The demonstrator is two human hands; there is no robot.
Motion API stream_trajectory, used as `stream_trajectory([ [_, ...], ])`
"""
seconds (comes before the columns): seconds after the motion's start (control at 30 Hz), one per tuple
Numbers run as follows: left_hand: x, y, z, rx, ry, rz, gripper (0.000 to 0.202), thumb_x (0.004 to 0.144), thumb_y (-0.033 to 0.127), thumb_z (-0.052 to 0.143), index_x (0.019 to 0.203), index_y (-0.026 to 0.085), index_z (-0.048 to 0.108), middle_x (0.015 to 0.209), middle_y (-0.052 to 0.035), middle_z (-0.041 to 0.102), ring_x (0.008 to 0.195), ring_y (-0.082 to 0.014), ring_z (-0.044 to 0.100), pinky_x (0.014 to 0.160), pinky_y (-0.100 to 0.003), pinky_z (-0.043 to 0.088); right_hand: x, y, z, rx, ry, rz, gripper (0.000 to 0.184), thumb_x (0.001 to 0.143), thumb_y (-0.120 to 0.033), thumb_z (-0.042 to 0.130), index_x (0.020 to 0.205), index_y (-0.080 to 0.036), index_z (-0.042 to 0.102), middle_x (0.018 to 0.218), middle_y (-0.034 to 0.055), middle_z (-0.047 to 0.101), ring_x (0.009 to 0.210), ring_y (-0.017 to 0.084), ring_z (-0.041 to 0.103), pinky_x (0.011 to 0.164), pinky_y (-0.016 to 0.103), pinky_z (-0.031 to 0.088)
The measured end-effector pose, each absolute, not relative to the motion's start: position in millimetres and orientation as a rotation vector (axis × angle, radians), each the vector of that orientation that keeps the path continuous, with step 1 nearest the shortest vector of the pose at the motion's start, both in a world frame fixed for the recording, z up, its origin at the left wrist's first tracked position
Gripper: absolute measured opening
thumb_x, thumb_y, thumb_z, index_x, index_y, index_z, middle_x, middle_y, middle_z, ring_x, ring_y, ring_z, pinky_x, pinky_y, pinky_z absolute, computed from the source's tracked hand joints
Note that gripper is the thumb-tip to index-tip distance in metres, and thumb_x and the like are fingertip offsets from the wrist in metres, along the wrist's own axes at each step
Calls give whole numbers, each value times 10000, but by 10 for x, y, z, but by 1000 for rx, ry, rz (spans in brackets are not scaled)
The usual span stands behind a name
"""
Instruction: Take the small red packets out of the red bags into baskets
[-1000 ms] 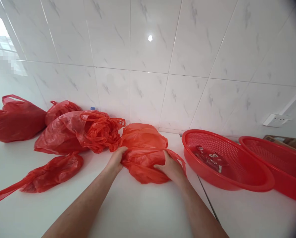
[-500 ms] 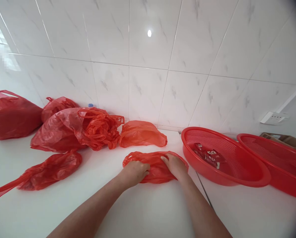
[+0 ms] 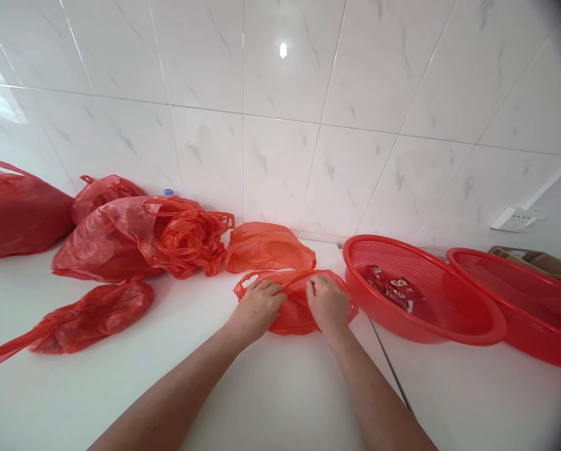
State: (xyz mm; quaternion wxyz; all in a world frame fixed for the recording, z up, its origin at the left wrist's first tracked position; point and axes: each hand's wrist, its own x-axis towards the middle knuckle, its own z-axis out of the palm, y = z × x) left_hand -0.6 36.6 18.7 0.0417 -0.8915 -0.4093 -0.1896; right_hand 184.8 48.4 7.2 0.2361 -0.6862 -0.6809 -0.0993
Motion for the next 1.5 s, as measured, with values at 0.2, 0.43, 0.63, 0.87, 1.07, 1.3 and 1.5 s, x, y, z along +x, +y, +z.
stream_trajectory([
  [0.2, -101, 513, -140, -2651, -1568, -512, 656, 700, 485, 645, 1299, 271, 486, 1440, -122, 364, 1355, -359, 216, 1035, -596, 191, 1758, 502, -164, -1781, -2117, -71, 261, 802, -401, 581, 950, -199, 655, 1013, 92, 587, 951, 228, 534, 789, 324, 416],
  [0.43, -134, 620, -337, -2648, -1675, -517, 624, 724, 536, 575, 1302, 314, 493, 1409, -114, 407, 1348, -343, 245, 1040, -586, 175, 1752, 278, -20, -1457, -2001, -302, 183, 862, -196, 473, 920, -220, 646, 908, 48, 593, 856, 167, 545, 764, 289, 444],
  [0.63, -136, 607, -281, -2533, -1568, -630, 476, 775, 445, 542, 1223, 288, 565, 1370, -151, 420, 1304, -362, 302, 1008, -625, 170, 2329, -47, 381, -1399, -1684, -648, 232, 859, -214, 468, 1031, -194, 622, 1091, 101, 576, 1008, 215, 527, 887, 366, 419],
  [0.87, -101, 483, -128, -2509, -1088, -924, 282, 837, 395, 515, 1038, 235, 632, 1193, -102, 570, 1169, -294, 462, 1003, -519, 287, 3217, -502, 395, -1959, -1769, -483, 318, 898, -296, 431, 1161, -186, 572, 1039, 94, 644, 957, 228, 577, 868, 374, 411],
  [1.07, -2, 399, -164, -2814, -937, -765, 224, 873, 359, 477, 995, 240, 622, 960, -40, 650, 899, -215, 576, 879, -433, 385, 3149, -983, 369, -1983, -1849, -427, 320, 920, -302, 389, 1142, -224, 607, 976, 78, 670, 861, 216, 603, 793, 356, 430],
  [1.3, -1, 385, -151, -2911, -943, -734, 245, 920, 224, 367, 944, 234, 611, 799, -4, 646, 725, -164, 566, 766, -341, 402, 3070, -1403, 797, -2038, -2036, 196, 336, 857, -425, 498, 1129, -283, 635, 1017, 56, 684, 906, 227, 627, 760, 312, 466],
  [1.5, 17, 351, -112, -2906, -957, -814, 208, 904, 261, 405, 868, 237, 609, 752, 1, 639, 713, -174, 569, 757, -332, 415, 3691, -891, 958, -2277, -1775, 294, 439, 791, -453, 572, 1206, -311, 578, 1059, 36, 662, 910, 211, 619, 717, 275, 453],
])
